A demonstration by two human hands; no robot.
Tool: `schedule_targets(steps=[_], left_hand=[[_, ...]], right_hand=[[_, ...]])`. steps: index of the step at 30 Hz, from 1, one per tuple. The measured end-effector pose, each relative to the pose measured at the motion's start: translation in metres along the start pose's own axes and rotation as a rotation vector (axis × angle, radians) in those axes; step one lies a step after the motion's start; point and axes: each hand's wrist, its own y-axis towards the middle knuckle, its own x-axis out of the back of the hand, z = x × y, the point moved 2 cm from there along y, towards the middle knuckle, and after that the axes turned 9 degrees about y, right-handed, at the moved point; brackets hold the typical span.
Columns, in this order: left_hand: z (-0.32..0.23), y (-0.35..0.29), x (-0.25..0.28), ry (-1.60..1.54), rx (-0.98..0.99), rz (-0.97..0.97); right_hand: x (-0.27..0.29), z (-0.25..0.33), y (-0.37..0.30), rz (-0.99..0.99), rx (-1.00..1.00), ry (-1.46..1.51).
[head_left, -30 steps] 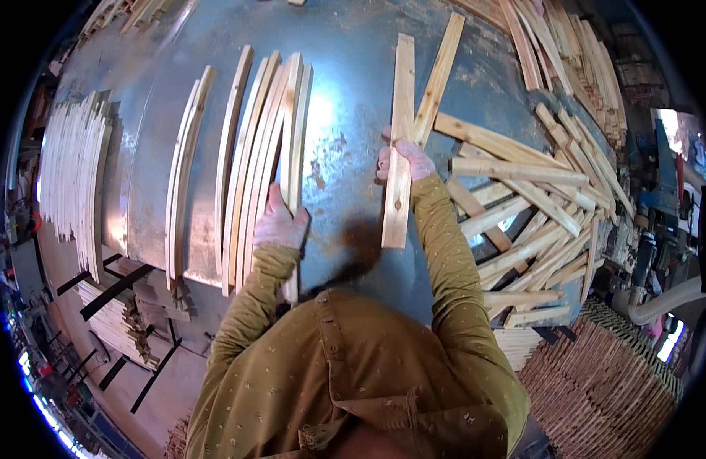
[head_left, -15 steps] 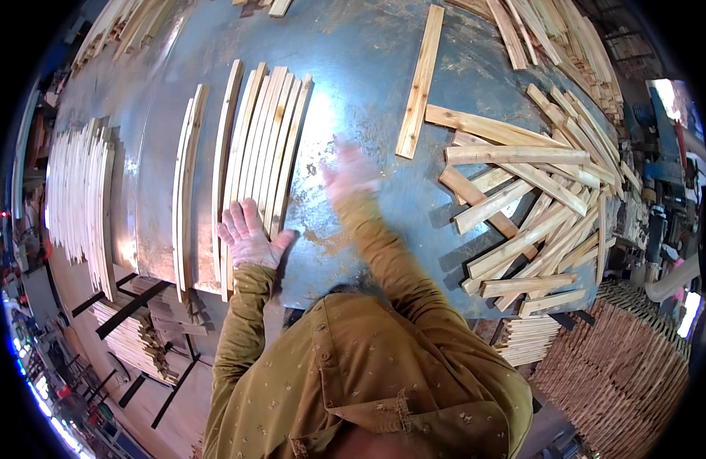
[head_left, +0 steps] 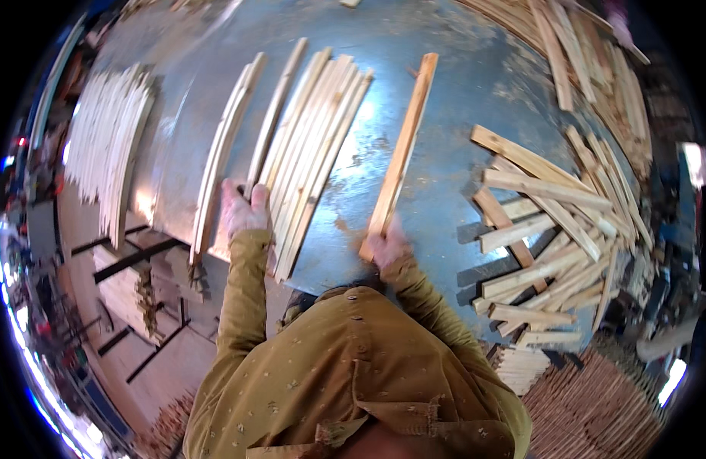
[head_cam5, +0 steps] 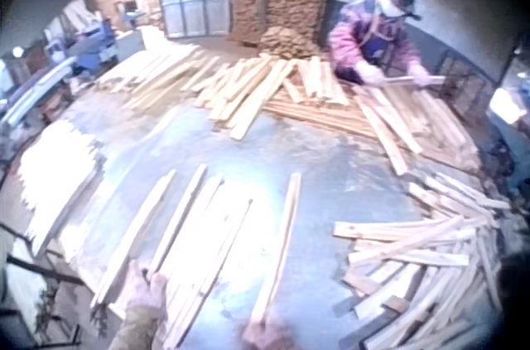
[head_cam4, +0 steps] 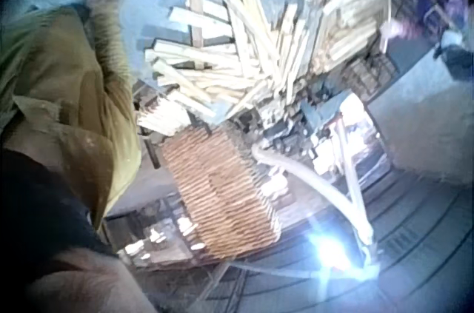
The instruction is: The person sorts and stacks thin wooden strips on a metal table in a workshop. They repeatedly pick up strips, align them, and place them into neat piles, occasionally moving stacks to different locations on the table.
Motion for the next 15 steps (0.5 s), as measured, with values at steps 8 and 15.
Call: schedule_targets(steps=[8, 15], left_hand=[[-0.004, -0.01, -0.011, -0.008, 0.047, 0.241], [-0.037, -0.063, 0.025, -0.154, -0.289, -0.099]], right_hand=[[-0.047, 0.024, -0.013, 0.195, -0.461, 0.862], [-0.03, 0.034, -0.006, 0.076, -0.247, 0.573]])
